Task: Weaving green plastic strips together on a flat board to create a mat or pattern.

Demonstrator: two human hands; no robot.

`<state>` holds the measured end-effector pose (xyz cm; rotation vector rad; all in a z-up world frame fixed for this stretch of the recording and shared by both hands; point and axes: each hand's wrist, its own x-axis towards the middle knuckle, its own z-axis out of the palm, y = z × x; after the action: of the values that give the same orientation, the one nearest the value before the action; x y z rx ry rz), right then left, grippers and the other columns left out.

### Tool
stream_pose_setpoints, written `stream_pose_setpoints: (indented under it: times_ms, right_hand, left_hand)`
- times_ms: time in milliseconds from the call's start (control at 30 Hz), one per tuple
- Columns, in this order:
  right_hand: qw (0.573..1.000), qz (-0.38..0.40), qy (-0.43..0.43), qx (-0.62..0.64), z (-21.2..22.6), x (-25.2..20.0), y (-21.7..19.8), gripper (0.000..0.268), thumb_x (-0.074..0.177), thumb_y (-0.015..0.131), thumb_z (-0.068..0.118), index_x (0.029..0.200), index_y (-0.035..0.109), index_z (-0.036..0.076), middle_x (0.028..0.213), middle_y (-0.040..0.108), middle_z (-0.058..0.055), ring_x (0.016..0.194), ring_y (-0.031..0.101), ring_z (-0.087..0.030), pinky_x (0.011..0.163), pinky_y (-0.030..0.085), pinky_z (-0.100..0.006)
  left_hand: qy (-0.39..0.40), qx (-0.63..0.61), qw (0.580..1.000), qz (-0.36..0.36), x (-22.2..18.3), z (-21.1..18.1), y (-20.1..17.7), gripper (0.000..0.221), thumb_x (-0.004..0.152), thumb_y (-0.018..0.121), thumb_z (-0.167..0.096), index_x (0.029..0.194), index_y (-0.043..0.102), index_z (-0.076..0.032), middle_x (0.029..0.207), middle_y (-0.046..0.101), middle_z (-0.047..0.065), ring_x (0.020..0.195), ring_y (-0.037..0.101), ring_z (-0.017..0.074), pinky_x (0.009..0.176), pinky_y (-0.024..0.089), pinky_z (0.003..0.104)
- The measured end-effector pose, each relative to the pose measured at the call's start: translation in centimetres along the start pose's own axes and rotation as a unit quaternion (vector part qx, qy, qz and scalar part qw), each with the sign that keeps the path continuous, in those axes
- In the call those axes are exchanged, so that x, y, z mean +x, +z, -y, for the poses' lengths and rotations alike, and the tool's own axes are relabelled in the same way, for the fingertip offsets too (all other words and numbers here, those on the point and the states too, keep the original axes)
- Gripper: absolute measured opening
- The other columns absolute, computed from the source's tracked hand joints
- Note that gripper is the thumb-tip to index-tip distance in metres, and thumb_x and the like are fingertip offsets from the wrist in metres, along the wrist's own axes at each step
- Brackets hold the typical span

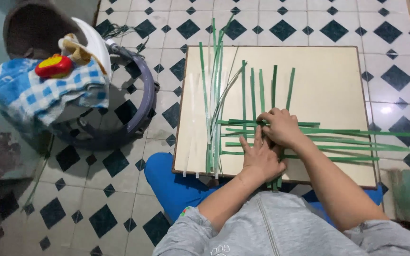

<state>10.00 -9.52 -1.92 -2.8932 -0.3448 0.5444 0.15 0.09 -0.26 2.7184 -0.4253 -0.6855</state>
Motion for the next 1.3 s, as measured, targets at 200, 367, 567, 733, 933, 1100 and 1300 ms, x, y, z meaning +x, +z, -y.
stream_pose_setpoints:
  times_ms: [200, 367, 567, 733, 933, 1100, 1300]
  right_hand:
    - [0.953, -0.119, 0.031, 0.275, -7.6, 1.3, -0.9, 0.034, 0.088, 0.055, 0.01, 0.118, 0.068, 0.018, 0.11, 0.064, -0.012, 0.103, 0.06, -0.033, 0.091, 0.046, -0.046]
    - [0.974, -0.107, 0.021, 0.199, -6.8, -0.2, -2.5, 0.038, 0.082, 0.061, 0.008, 0.119, 0.069, 0.013, 0.115, 0.067, -0.014, 0.104, 0.064, -0.033, 0.093, 0.048, -0.045]
    - [0.997, 0.032, -0.051, 0.04, -2.2, -3.1, -4.3, 0.05, 0.081, 0.071, 0.018, 0.131, 0.064, 0.016, 0.128, 0.061, -0.011, 0.116, 0.058, -0.031, 0.101, 0.045, -0.044]
    - [0.983, 0.144, -0.099, 0.058, -1.6, -5.4, -6.7, 0.098, 0.073, 0.078, 0.029, 0.155, 0.025, 0.019, 0.152, 0.038, -0.015, 0.142, 0.032, -0.037, 0.115, 0.028, -0.052]
    - [0.974, 0.111, -0.147, -0.134, -4.4, -6.3, -2.8, 0.118, 0.063, 0.085, 0.048, 0.155, 0.017, 0.022, 0.162, 0.019, -0.006, 0.148, 0.016, -0.031, 0.116, 0.022, -0.055]
    - [0.979, 0.112, -0.159, -0.064, -5.1, -5.4, -2.6, 0.117, 0.065, 0.086, 0.04, 0.156, 0.016, 0.02, 0.16, 0.024, -0.005, 0.148, 0.021, -0.031, 0.115, 0.025, -0.053]
    - [0.993, 0.016, -0.08, 0.084, -8.0, -5.0, -2.1, 0.107, 0.062, 0.086, 0.027, 0.153, 0.03, 0.019, 0.15, 0.042, -0.011, 0.141, 0.035, -0.035, 0.112, 0.032, -0.053]
  left_hand:
    - [0.032, -0.014, 0.999, -0.013, -1.1, 0.1, -1.6, 0.064, 0.091, 0.033, -0.049, 0.15, 0.029, -0.025, 0.163, 0.007, 0.018, 0.149, -0.005, 0.0441, 0.102, -0.004, 0.08]
    - [0.04, -0.035, 0.998, -0.04, -0.9, 0.2, -1.0, 0.063, 0.09, 0.034, -0.048, 0.15, 0.029, -0.027, 0.163, 0.007, 0.018, 0.149, -0.005, 0.0443, 0.102, -0.006, 0.079]
    - [0.019, -0.021, 0.999, -0.028, -0.4, 0.2, -0.5, 0.063, 0.09, 0.034, -0.051, 0.146, 0.035, -0.023, 0.164, 0.004, 0.016, 0.149, -0.007, 0.0415, 0.104, -0.005, 0.077]
    - [0.018, -0.033, 0.999, -0.03, -0.9, 0.2, -0.7, 0.062, 0.089, 0.038, -0.044, 0.148, 0.031, -0.026, 0.165, 0.003, 0.014, 0.15, -0.007, 0.0403, 0.104, -0.004, 0.077]
    - [0.008, -0.055, 0.998, -0.023, -0.3, 0.2, -0.7, 0.064, 0.093, 0.033, -0.052, 0.15, 0.029, -0.025, 0.165, 0.004, 0.013, 0.15, -0.008, 0.0372, 0.105, -0.004, 0.076]
    - [0.006, -0.053, 0.998, -0.015, 0.0, 0.2, -0.4, 0.062, 0.094, 0.034, -0.052, 0.15, 0.028, -0.025, 0.165, 0.003, 0.012, 0.15, -0.008, 0.0359, 0.106, -0.005, 0.076]
    - [0.013, -0.065, 0.998, -0.016, -0.3, 0.2, -0.8, 0.061, 0.095, 0.032, -0.047, 0.152, 0.025, -0.025, 0.165, 0.001, 0.012, 0.15, -0.009, 0.0359, 0.105, -0.009, 0.075]
